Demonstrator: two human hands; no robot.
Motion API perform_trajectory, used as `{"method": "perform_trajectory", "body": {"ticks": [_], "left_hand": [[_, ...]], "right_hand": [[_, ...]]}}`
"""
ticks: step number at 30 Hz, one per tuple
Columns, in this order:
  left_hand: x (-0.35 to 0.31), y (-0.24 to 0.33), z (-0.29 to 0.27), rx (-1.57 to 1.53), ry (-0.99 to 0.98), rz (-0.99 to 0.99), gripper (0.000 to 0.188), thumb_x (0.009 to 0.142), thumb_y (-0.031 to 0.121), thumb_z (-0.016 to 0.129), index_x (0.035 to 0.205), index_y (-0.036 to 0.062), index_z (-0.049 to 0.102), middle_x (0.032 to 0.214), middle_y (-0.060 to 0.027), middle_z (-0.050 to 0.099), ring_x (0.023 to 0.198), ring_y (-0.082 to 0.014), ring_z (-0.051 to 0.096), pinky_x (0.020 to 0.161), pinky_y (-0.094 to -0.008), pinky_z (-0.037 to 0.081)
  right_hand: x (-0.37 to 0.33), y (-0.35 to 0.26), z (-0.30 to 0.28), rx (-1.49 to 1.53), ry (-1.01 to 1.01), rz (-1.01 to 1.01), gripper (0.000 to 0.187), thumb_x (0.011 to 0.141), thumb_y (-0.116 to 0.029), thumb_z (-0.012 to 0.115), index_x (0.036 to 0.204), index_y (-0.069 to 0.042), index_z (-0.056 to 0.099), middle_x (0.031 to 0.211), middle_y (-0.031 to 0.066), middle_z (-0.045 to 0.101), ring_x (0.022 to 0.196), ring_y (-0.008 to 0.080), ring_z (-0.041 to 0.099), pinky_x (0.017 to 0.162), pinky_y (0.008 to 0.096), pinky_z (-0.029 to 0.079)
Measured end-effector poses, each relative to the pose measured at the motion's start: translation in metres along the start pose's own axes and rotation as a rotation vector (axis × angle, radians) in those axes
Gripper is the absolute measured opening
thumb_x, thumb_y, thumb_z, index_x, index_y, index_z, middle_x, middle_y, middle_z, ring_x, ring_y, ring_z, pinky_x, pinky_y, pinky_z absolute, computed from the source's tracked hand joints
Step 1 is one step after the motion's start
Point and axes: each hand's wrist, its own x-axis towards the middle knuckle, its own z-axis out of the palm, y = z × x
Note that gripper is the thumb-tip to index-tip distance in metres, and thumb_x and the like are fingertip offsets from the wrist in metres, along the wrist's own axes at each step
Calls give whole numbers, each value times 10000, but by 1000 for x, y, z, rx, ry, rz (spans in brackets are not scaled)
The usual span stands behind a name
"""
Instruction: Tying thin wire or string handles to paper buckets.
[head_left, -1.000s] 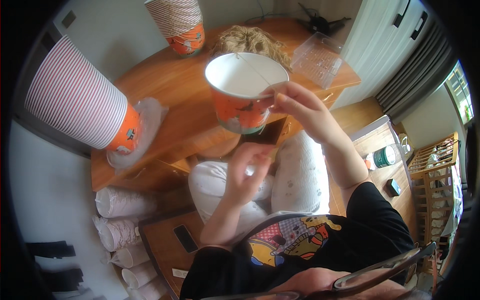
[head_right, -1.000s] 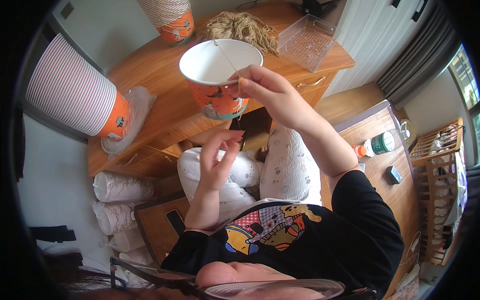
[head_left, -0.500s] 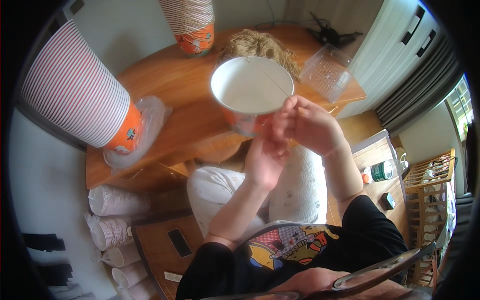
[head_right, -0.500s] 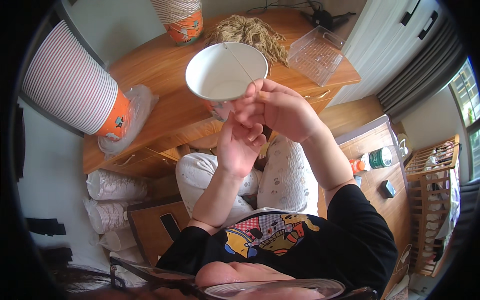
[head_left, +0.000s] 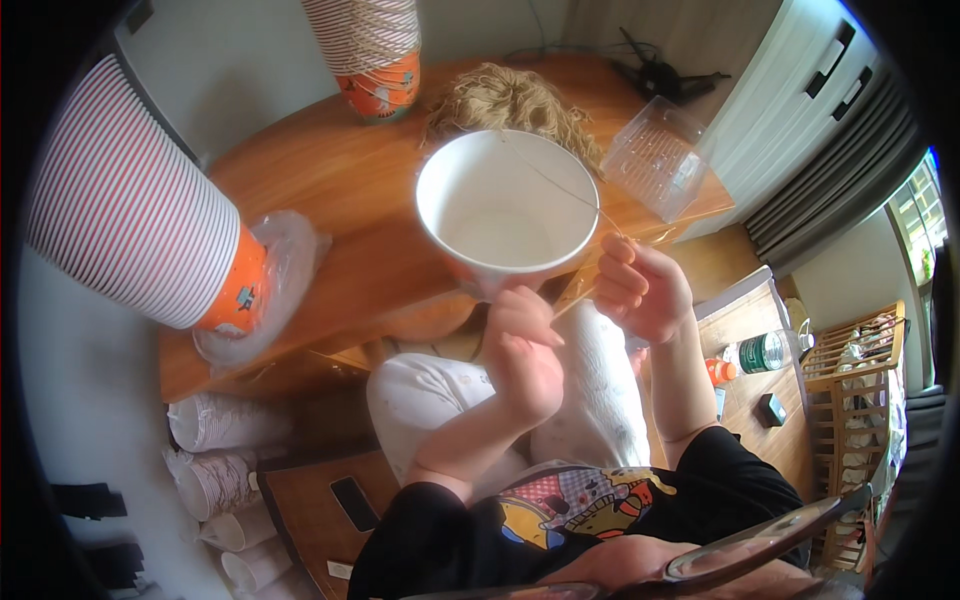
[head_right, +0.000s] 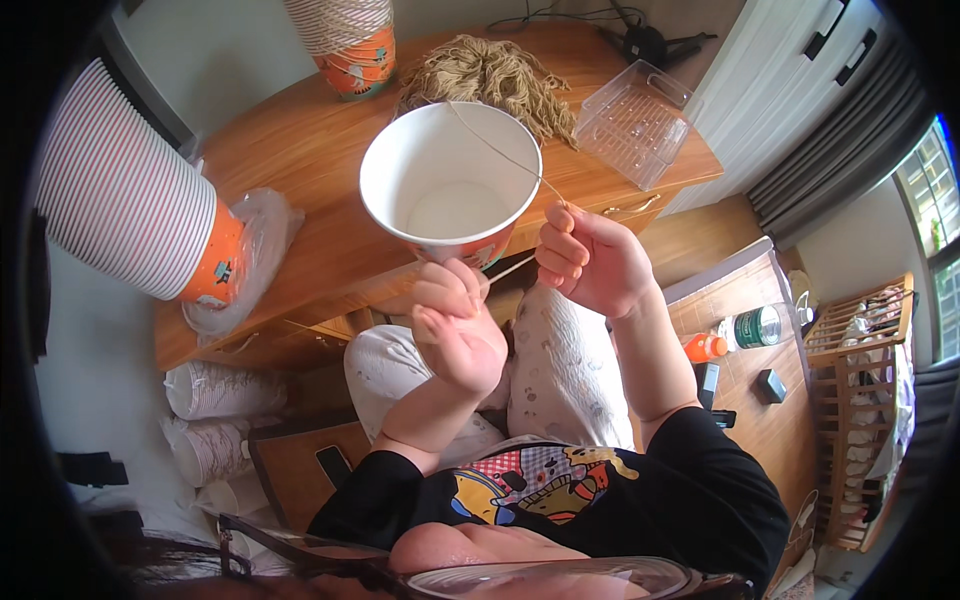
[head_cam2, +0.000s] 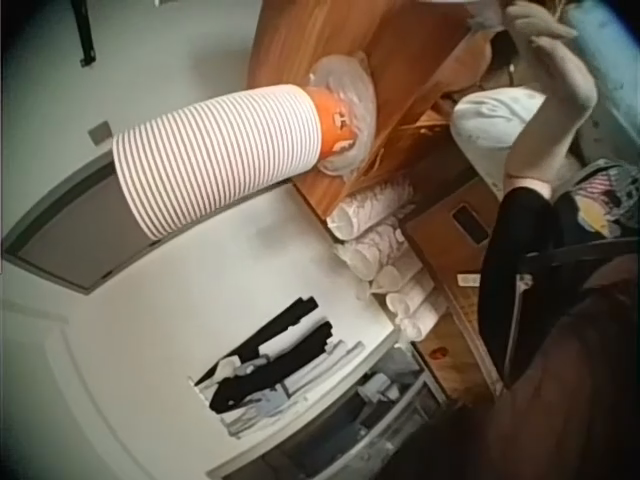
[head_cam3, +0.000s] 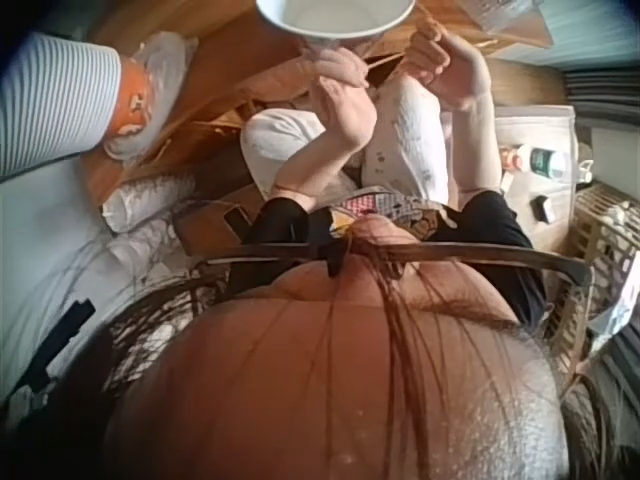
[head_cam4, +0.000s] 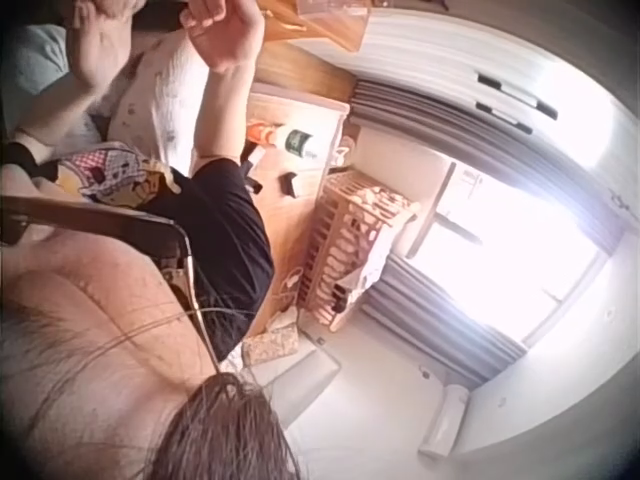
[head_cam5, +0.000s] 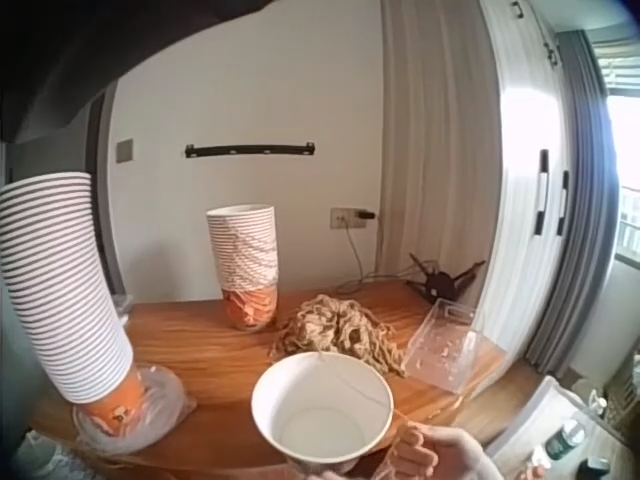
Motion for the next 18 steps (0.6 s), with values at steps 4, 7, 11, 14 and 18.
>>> {"method": "perform_trajectory", "body": {"ticks": [4,7,11,14,18], "left_hand": [[4,-1,-20,272,-196,-5,393,992,363,332,713,100,417,789,-37,360,696,-149,367,614,-273,306],[5,2,-35,203,-229,-119,292,922,205,393,660,88,454,740,-70,432,713,-201,431,709,-318,351],[11,8,-41,197,-359,-235,353,937,271,388,642,80,421,727,-61,421,676,-179,411,651,-301,335],[12,6,-40,249,-363,-243,434,976,337,356,623,86,387,726,-49,400,655,-156,384,648,-290,313],[10,5,-45,280,-342,-236,425,959,310,381,607,70,389,723,-50,399,643,-156,387,621,-287,307]], "right_hand": [[-2,1,-3,-228,124,-53,184,976,-217,391,953,-65,491,692,23,483,625,124,431,650,296,414],[-2,8,4,-556,386,-238,156,953,-167,419,1019,-48,494,798,46,544,641,103,458,644,277,427],[-5,41,7,-1502,754,-942,416,809,74,551,1176,-15,377,1010,121,549,687,93,469,624,204,401],[-14,59,11,-1429,398,-990,373,825,74,561,1090,-47,328,1041,185,549,665,93,456,594,189,388],[-1,67,36,-1170,301,-426,239,890,5,582,926,-62,355,1168,247,565,923,134,597,790,252,476]]}}
